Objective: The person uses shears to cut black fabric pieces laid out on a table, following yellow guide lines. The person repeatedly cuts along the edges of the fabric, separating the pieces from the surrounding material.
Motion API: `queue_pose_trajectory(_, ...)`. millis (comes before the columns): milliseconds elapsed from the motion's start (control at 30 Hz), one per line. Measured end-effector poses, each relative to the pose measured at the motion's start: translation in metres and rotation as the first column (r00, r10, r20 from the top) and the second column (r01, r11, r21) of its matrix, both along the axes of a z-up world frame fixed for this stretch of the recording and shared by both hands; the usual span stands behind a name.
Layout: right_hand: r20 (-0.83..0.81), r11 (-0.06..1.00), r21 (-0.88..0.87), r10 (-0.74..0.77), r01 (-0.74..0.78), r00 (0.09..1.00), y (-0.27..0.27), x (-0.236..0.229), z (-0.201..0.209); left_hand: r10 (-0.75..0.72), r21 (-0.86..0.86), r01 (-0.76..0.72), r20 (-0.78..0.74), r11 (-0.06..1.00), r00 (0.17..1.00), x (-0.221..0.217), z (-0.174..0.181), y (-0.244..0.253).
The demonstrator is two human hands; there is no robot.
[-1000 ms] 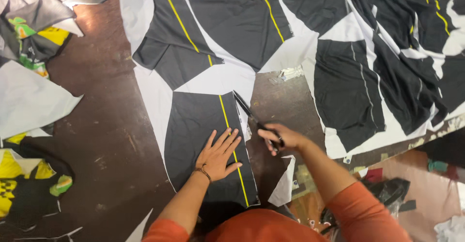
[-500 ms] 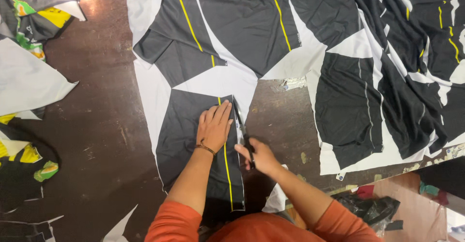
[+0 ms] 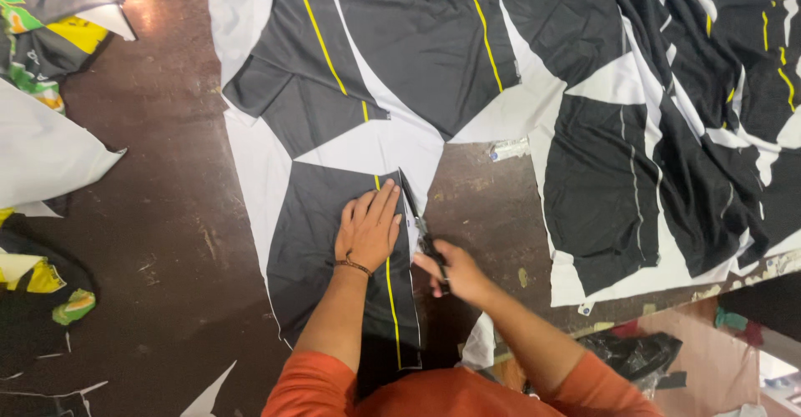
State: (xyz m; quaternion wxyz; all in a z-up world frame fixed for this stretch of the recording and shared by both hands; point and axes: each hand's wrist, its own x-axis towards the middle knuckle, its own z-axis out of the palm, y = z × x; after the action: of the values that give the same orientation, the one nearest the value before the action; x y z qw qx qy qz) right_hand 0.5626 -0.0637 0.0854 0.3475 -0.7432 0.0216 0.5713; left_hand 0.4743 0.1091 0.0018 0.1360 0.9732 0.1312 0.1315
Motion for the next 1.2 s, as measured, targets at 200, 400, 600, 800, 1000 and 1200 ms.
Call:
queue_pose_trajectory(200, -0.080, 0.844, -0.048, 0.529, -0.533, 0.845, 0.005, 0.157, 0.006, 0.004, 0.046, -0.005, 0.029, 0.999, 1.000, 0.002, 0.001, 0.002)
queue_pose_trajectory(400, 0.092, 0.313, -0.264, 0.950, -0.912, 0.300, 0.065, 0.249, 0.000, 0.004, 0.062, -0.008, 0.058, 0.998, 0.998, 0.002, 0.000, 0.002)
queue_pose_trajectory(600, 0.052, 0.085, -0.382, 0.996, -0.920, 0.070, 0.100, 0.265, 0.002, 0.008, 0.056, -0.012, 0.059, 0.998, 0.998, 0.003, -0.003, 0.002)
queue_pose_trajectory(800, 0.041, 0.062, -0.348, 0.998, -0.935, 0.051, 0.106, 0.260, 0.006, 0.010, 0.037, -0.014, 0.089, 0.999, 0.996, 0.006, 0.004, 0.005)
queue_pose_trajectory(1000, 0.048, -0.002, -0.413, 0.999, -0.911, -0.024, 0.101, 0.258, -0.001, 0.006, 0.044, -0.009, 0.074, 0.999, 0.997, 0.004, 0.003, 0.005)
queue_pose_trajectory(1200, 0.052, -0.021, -0.438, 0.997, -0.899, -0.049, 0.098, 0.249, 0.007, 0.007, 0.049, -0.012, 0.107, 0.999, 0.994, 0.006, 0.001, 0.006)
